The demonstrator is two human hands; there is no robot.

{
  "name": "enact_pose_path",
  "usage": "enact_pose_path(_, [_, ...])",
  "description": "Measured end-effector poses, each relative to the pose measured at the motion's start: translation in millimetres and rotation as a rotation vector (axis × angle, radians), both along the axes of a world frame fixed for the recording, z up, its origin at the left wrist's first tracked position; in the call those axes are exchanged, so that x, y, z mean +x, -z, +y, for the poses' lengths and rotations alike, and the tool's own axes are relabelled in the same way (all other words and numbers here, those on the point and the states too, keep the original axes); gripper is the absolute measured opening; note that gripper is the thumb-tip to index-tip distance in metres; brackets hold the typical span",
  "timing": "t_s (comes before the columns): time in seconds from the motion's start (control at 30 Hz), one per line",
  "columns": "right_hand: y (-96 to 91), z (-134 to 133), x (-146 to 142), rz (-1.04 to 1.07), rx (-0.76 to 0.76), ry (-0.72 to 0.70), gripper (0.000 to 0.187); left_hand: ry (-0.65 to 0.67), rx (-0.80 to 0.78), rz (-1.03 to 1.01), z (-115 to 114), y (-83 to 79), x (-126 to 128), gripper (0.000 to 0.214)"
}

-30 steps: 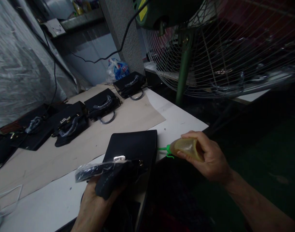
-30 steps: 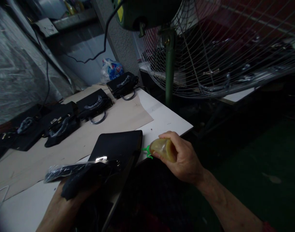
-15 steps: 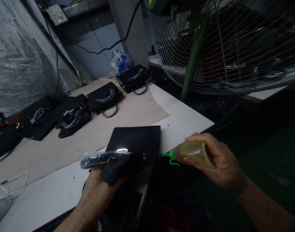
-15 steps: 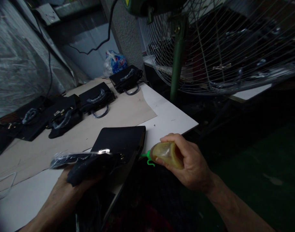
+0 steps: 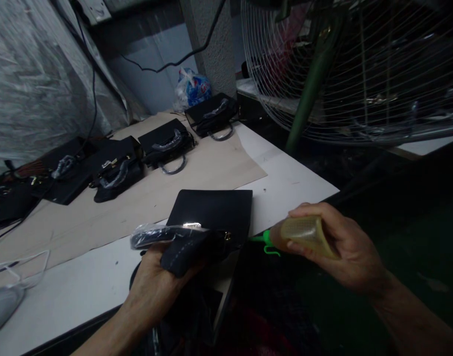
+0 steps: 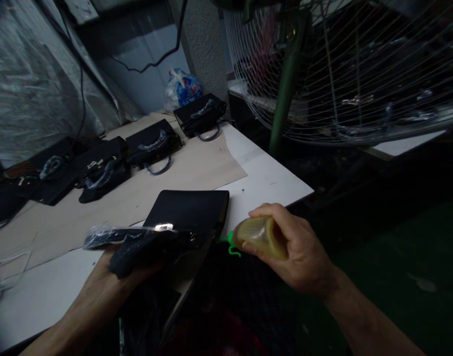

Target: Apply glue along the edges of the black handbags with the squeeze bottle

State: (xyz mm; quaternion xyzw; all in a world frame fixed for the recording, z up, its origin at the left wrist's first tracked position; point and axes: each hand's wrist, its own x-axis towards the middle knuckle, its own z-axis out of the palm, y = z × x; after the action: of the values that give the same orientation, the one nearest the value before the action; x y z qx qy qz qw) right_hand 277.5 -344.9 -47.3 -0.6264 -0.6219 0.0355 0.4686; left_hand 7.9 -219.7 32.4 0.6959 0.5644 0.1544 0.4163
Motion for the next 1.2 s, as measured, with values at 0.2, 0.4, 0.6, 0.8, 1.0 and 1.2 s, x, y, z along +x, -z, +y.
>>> enact_pose_path(0.2, [2.2, 1, 4, 0.082, -0.046, 0.018, 0.028, 0.008, 0.015, 0.021, -1, -0.7, 0, 0.028])
enact_pose_path(0.4, [9.0, -2, 3, 0.111, -0.041, 0.070, 0.030, -0.035, 0.035, 0.036, -2, -1.8, 2, 0.031])
enact_pose_path(0.6, [8.0, -2, 2, 0.138, -0.046, 0.030, 0.027, -0.023, 0.015, 0.048, -1, -0.6, 0, 0.032])
enact_pose_path(0.8, [5.3, -10, 7, 0.152, -0.013, 0.045, 0.028, 0.026, -0.001, 0.064, 1, -1.9, 0, 0.029])
enact_pose_path(1.0, [6.7, -13, 5, 0.185, 0.031, 0.125, 0.030, 0.088, 0.038, -0.009, 7, 1.1, -1, 0.025])
enact_pose_path(1.2, [4.6, -5, 2, 0.066, 0.017, -0.001, 0.029, 0.179, 0.043, -0.099, 12, 6.3, -3, 0.018])
